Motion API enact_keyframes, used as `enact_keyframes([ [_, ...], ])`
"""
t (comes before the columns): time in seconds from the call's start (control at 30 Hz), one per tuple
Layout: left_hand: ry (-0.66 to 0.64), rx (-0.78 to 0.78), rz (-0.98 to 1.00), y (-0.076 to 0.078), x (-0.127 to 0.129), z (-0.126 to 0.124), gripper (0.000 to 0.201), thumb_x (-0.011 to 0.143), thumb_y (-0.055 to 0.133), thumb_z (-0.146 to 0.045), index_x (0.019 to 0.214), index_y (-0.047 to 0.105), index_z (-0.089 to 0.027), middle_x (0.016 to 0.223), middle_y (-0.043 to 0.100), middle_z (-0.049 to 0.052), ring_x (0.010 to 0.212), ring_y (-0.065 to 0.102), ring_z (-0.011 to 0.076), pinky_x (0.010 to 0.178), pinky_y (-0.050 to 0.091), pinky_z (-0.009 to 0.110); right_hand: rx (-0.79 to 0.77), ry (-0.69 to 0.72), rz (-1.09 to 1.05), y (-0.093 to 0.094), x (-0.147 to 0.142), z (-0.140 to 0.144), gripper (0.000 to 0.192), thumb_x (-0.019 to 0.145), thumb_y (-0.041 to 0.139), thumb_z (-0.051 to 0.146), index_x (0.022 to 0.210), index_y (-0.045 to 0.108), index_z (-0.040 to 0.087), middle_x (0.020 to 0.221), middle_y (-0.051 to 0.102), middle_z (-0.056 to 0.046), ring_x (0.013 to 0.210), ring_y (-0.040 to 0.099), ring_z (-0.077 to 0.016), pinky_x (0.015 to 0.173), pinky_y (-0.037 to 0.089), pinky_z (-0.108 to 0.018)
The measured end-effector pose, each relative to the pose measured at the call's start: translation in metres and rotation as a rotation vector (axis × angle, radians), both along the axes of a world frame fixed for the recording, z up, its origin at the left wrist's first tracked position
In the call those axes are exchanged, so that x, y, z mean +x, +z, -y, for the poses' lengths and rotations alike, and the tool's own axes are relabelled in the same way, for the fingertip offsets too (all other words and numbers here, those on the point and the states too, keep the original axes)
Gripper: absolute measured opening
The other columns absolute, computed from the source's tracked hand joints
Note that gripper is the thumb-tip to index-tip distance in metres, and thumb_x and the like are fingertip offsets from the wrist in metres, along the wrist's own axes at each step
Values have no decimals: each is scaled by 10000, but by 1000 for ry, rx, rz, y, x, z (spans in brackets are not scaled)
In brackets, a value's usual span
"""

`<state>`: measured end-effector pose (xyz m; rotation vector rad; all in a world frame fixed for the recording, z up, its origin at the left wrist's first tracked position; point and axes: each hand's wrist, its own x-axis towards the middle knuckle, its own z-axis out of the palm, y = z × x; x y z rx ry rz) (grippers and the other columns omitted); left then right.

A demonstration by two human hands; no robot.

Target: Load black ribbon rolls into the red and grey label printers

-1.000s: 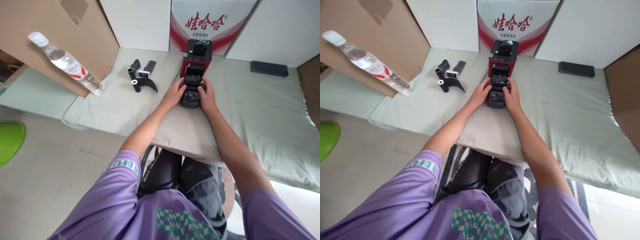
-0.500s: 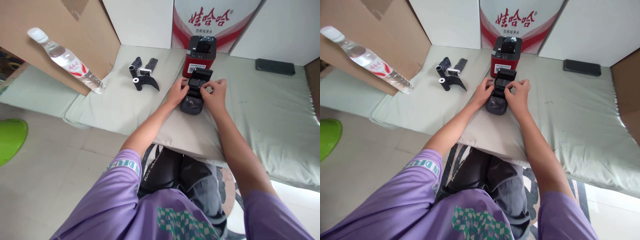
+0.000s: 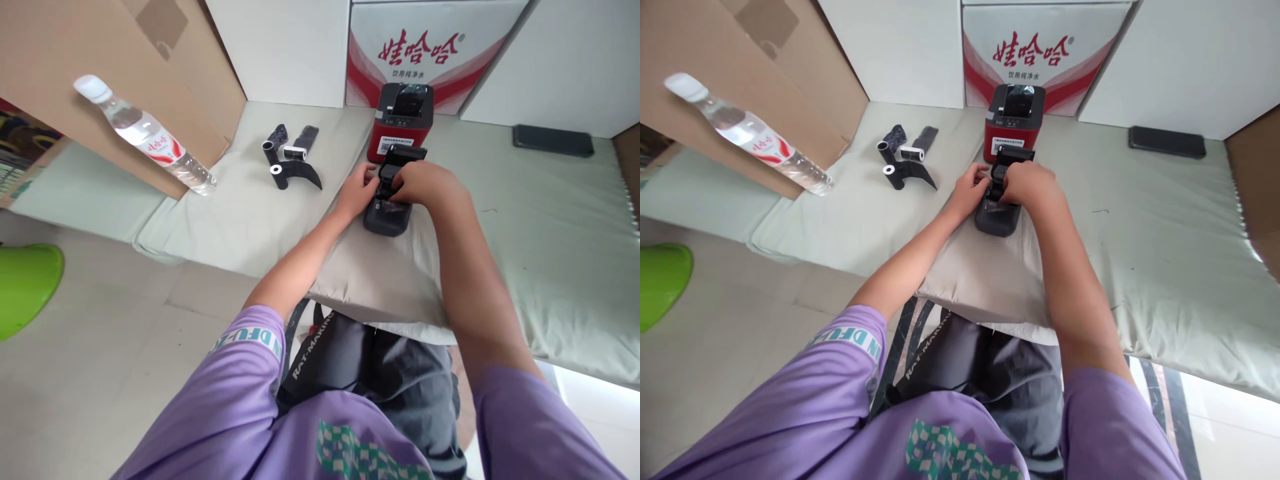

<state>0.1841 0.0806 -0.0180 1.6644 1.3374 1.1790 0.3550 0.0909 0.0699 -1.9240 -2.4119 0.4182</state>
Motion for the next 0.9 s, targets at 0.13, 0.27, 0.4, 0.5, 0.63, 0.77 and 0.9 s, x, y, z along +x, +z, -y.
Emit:
enact_keyframes([
  [0.13,-10,8,7,0,-1,0,233,1042,608,-175,1246,704,-233,1066,813,57,1079,779,236,1086,583,405,221,-35,-192,-33,0,-9,392,788,950,538,753,764,195,1120,756,-219,1237,691,-464,1090,526,-704],
  [0.27,-6,2,8,2,-2,2,228,1030,609,-186,1229,707,-237,1046,815,48,1051,775,225,1074,589,396,320,12,-340,-51,3,-12,440,793,936,614,805,784,201,1096,745,-204,1221,682,-431,1118,525,-666],
  [0.4,6,-10,-7,6,-3,5,213,1028,613,-201,1218,705,-217,1025,807,53,1003,768,225,1040,591,390,214,-40,-215,-35,-6,3,302,833,917,447,904,810,173,1166,727,-255,1218,694,-474,1091,534,-699],
  [0.5,4,-9,-17,7,-3,6,202,1025,614,-197,1205,705,-217,1009,809,48,988,760,219,1027,591,379,182,-11,-14,-13,-16,18,220,874,838,307,1025,823,148,1259,729,-293,1146,729,-467,992,584,-662],
  [0.63,6,-6,-37,7,-4,6,178,1033,625,-207,1189,710,-221,1014,811,40,1004,760,220,1027,593,376,96,26,111,19,-15,27,161,838,776,108,991,793,154,1145,760,-239,1113,747,-470,969,587,-635],
  [0.77,-14,2,-45,7,-4,5,135,1069,617,-222,1173,704,-224,1038,811,45,1028,764,231,1040,598,393,103,108,-174,49,9,28,177,835,823,109,937,737,224,975,737,-134,1129,724,-434,1077,560,-645],
  [0.9,-38,-39,-52,8,-3,2,127,1078,648,-218,1193,701,-217,1081,816,69,1101,772,268,1092,595,438,82,137,-552,66,25,32,331,920,801,170,1229,736,269,894,731,-60,866,736,-296,909,613,-541],
])
